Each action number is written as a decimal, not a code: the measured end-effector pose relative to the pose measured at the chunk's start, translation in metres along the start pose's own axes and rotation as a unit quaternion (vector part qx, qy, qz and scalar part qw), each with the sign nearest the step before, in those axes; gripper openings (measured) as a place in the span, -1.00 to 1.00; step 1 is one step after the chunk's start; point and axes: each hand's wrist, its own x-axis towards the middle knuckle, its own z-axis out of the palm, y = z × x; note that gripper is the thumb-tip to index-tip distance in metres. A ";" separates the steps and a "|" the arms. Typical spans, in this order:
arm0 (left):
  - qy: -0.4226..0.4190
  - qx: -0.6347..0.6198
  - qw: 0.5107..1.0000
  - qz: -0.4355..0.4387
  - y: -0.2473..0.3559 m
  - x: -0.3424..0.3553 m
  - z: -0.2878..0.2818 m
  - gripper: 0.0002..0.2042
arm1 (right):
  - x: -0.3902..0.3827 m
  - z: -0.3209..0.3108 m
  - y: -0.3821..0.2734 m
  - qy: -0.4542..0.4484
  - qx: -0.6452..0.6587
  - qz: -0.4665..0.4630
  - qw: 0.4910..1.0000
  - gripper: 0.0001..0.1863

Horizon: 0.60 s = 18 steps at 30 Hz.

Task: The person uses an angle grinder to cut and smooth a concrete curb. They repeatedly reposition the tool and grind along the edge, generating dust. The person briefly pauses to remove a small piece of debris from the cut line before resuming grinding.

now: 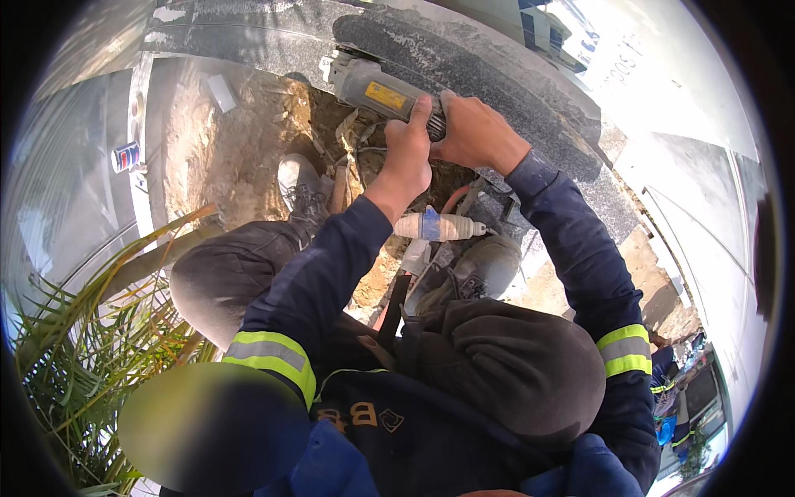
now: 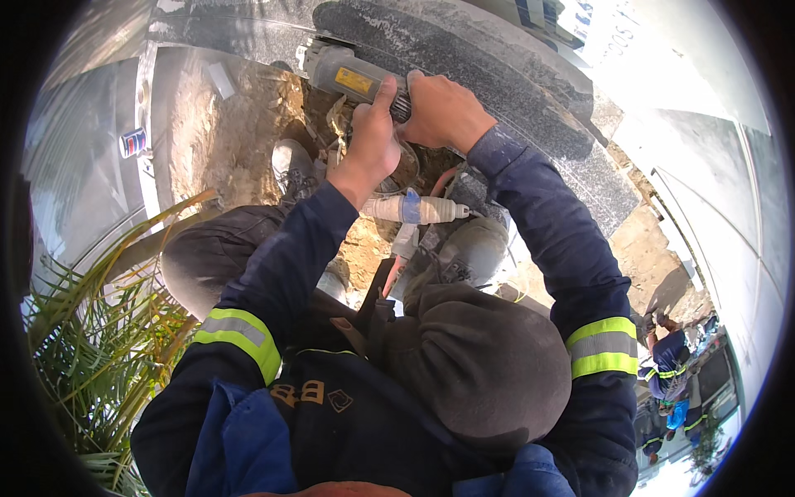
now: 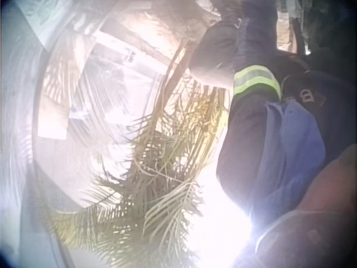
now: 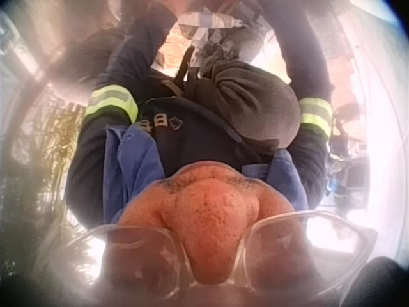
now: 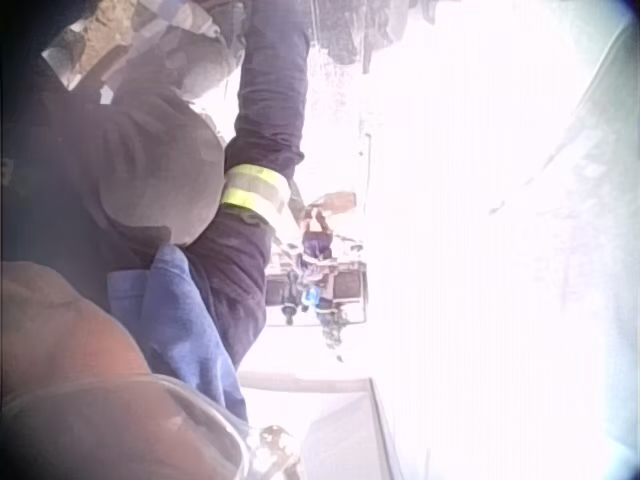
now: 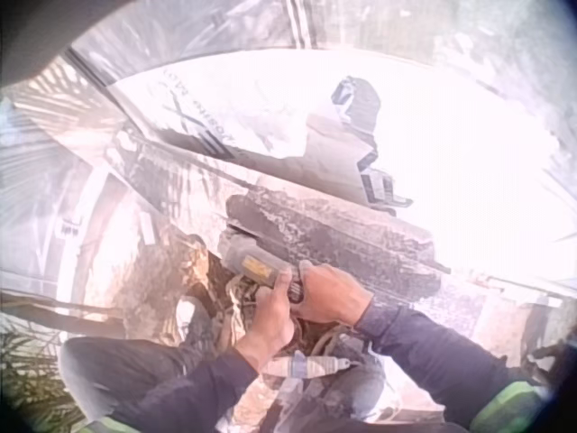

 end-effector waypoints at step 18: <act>-0.003 0.008 1.000 -0.016 -0.003 -0.011 0.015 -0.60 | -0.012 -0.002 0.011 -0.004 0.014 0.013 1.000 -0.31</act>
